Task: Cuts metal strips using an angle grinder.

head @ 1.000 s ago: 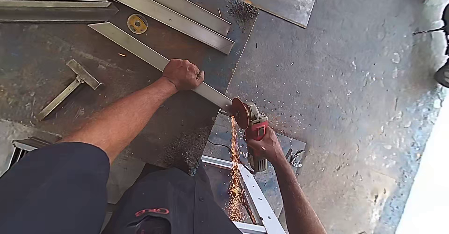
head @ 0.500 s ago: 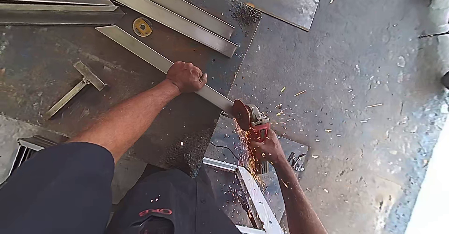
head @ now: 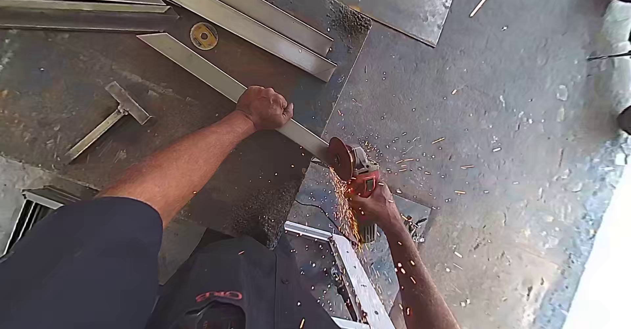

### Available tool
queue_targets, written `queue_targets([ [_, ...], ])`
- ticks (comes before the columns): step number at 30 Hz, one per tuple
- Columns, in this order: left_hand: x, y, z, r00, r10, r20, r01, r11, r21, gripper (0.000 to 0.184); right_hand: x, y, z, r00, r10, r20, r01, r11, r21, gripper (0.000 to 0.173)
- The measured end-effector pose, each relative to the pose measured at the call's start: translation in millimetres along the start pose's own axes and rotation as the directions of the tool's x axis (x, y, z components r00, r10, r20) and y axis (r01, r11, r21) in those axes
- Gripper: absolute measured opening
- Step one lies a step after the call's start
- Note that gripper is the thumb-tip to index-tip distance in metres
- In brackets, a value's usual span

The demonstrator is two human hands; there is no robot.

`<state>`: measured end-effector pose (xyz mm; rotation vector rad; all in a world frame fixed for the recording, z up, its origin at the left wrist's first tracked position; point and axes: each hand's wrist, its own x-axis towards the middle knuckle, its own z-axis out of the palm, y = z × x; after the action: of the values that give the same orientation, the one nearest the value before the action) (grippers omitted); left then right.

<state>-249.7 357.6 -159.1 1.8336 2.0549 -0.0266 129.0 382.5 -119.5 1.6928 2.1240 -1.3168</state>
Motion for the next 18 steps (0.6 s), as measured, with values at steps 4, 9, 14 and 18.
queue_targets([
  [4, 0.2, 0.2, 0.0, 1.0, 0.001, 0.012, -0.001, 1.0, 0.006, 0.055, 3.3, 0.5, -0.8, 1.0, 0.018, 0.011, -0.018, 1.0, -0.024, 0.08],
  [9, 0.2, 0.0, 0.1, 1.0, 0.008, 0.003, -0.008, 1.0, -0.001, 0.055, 3.7, -5.0, -4.1, 0.998, 0.052, 0.028, -0.051, 0.998, -0.028, 0.078],
  [14, 0.3, 0.3, -0.6, 1.0, 0.006, 0.013, -0.006, 1.0, 0.006, 0.056, 3.7, -2.7, -4.2, 0.999, 0.038, 0.037, -0.037, 0.999, -0.029, 0.076],
  [18, 0.0, 0.8, -1.1, 1.0, 0.008, 0.01, -0.008, 1.0, 0.0, 0.056, 3.6, -2.9, -4.3, 0.998, 0.055, 0.042, -0.054, 0.998, -0.021, 0.076],
])
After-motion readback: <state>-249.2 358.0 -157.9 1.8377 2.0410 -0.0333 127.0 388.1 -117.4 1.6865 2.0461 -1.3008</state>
